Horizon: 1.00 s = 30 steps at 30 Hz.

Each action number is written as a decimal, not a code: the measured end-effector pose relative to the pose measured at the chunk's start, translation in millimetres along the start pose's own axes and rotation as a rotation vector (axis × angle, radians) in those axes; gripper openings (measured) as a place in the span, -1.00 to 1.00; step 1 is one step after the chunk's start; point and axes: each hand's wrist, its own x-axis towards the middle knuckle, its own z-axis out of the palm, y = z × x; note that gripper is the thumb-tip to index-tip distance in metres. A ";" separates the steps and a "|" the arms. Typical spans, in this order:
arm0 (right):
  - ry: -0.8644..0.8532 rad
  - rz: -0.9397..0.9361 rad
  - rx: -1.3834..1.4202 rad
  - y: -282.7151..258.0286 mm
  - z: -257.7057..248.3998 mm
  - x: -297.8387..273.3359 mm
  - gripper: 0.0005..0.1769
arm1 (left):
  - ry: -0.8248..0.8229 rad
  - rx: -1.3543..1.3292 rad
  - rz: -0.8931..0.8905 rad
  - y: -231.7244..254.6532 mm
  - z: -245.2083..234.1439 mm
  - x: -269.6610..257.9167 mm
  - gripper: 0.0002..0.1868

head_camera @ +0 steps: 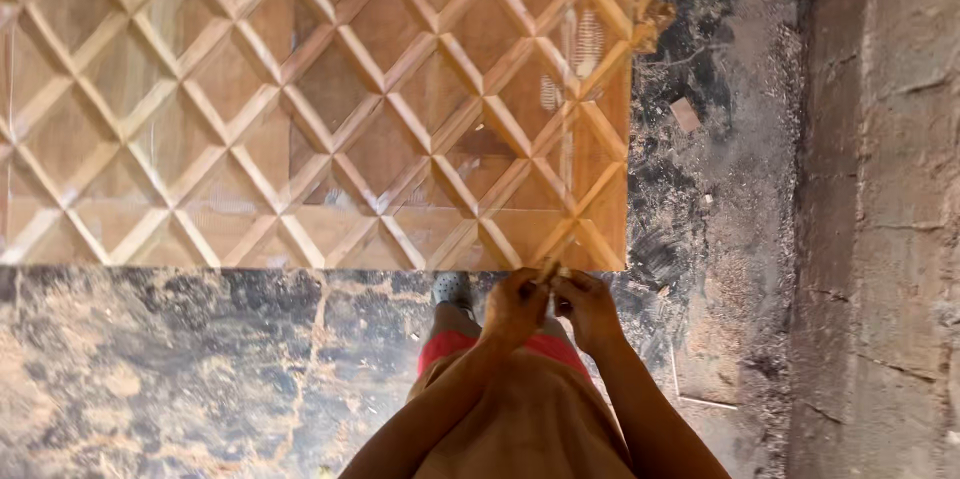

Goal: The person sands the surface of a large wooden board with a geometric pattern using a sanding block. They move the sanding block across the raised edges and flat areas of the board, applying pressure to smooth the wood.

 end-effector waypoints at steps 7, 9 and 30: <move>0.744 -0.570 -1.102 -44.3 -71.2 108.4 -0.31 | 0.482 0.362 0.428 -17.3 -55.9 81.5 -0.91; 0.843 -0.579 -1.181 -54.0 -82.1 153.8 -0.21 | 0.494 0.478 0.490 -21.1 -62.7 105.6 -0.91; 0.897 0.038 -1.006 -117.9 -14.9 187.6 -0.17 | 0.648 0.938 0.537 19.9 -72.6 120.6 -0.55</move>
